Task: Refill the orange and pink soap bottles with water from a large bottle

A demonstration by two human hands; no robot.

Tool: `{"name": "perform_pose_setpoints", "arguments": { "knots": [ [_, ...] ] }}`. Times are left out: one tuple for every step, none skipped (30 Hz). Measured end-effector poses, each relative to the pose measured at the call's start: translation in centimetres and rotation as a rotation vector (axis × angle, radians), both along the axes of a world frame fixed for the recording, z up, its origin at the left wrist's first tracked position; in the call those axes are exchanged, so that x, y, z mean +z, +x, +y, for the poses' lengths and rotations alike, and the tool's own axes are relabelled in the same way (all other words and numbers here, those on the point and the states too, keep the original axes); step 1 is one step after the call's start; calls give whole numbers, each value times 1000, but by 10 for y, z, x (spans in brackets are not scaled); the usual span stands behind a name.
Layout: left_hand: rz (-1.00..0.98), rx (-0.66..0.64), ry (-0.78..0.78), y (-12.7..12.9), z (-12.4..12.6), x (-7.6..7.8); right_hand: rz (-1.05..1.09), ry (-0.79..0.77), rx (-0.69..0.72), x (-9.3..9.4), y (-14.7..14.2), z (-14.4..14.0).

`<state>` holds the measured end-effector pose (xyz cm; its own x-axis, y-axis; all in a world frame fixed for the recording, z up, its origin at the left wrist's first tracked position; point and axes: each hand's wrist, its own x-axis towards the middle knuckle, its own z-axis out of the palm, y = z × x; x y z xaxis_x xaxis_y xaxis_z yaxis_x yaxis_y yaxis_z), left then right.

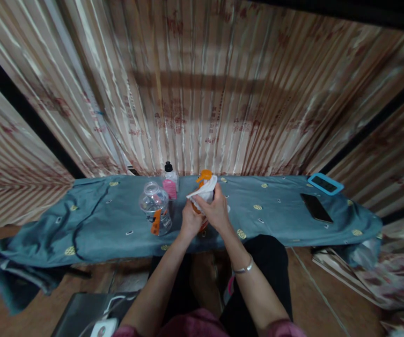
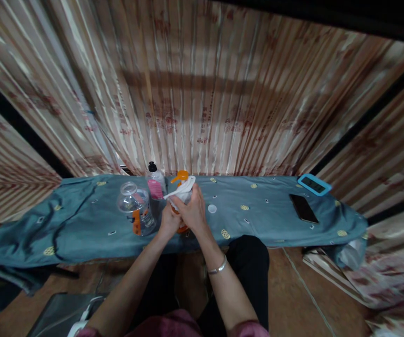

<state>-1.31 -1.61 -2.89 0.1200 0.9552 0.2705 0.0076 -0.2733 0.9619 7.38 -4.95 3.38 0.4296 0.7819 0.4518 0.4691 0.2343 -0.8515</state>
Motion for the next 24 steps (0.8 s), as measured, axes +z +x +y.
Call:
{"name": "perform_pose_setpoints", "arguments": {
  "knots": [
    [4,2,-7,0,0,-1,-24,-9,-15,3,-2,4],
    [8,3,-13,0,0,-1,-45,-16,-25,6,-4,8],
    [12,5,-19,0,0,-1,-65,-25,-29,10,-4,11],
    [17,8,-25,0,0,0,-84,-36,-28,13,-4,14],
    [20,13,-29,0,0,0,-100,-51,-24,17,-3,17],
    [22,17,-30,0,-1,1,-113,-68,-18,20,-2,19],
    [23,18,-28,0,-1,1,-122,-87,-9,23,0,21],
    [23,13,-24,-1,-1,2,-126,-109,2,25,2,24],
    [23,5,-18,-1,-2,2,-126,-133,13,26,3,26],
    [23,-4,-15,-1,-2,2,-121,-158,21,27,4,27],
    [23,-11,-16,-1,-2,2,-113,-183,20,27,3,29],
    [25,-13,-21,-2,-2,2,-106,-205,7,27,2,29],
    [27,-10,-27,-2,-2,1,-100,-219,-17,26,0,29],
    [31,-2,-33,-2,-2,1,-97,-225,-45,25,-2,29],
    [36,7,-36,-2,-2,0,-96,-225,-73,24,-4,28],
    [43,14,-37,-2,-2,0,-96,-221,-97,23,-6,27],
    [48,18,-36,-2,-2,0,-96,-215,-113,22,-8,25],
    [52,17,-33,-2,-2,0,-94,-213,-123,21,-9,24],
    [53,15,-31,-1,-3,0,-90,-214,-130,20,-10,23],
    [52,11,-30,-1,-3,0,-85,-218,-136,19,-10,22],
    [50,7,-27,-1,-3,-1,-79,-221,-144,17,-10,21],
    [48,6,-23,-1,-3,-1,-72,-222,-151,16,-10,20],
    [48,9,-16,-1,-3,-1,-66,-220,-159,13,-10,20],
    [51,13,-9,-2,-3,-1,-59,-213,-166,11,-10,19]
  ]
}}
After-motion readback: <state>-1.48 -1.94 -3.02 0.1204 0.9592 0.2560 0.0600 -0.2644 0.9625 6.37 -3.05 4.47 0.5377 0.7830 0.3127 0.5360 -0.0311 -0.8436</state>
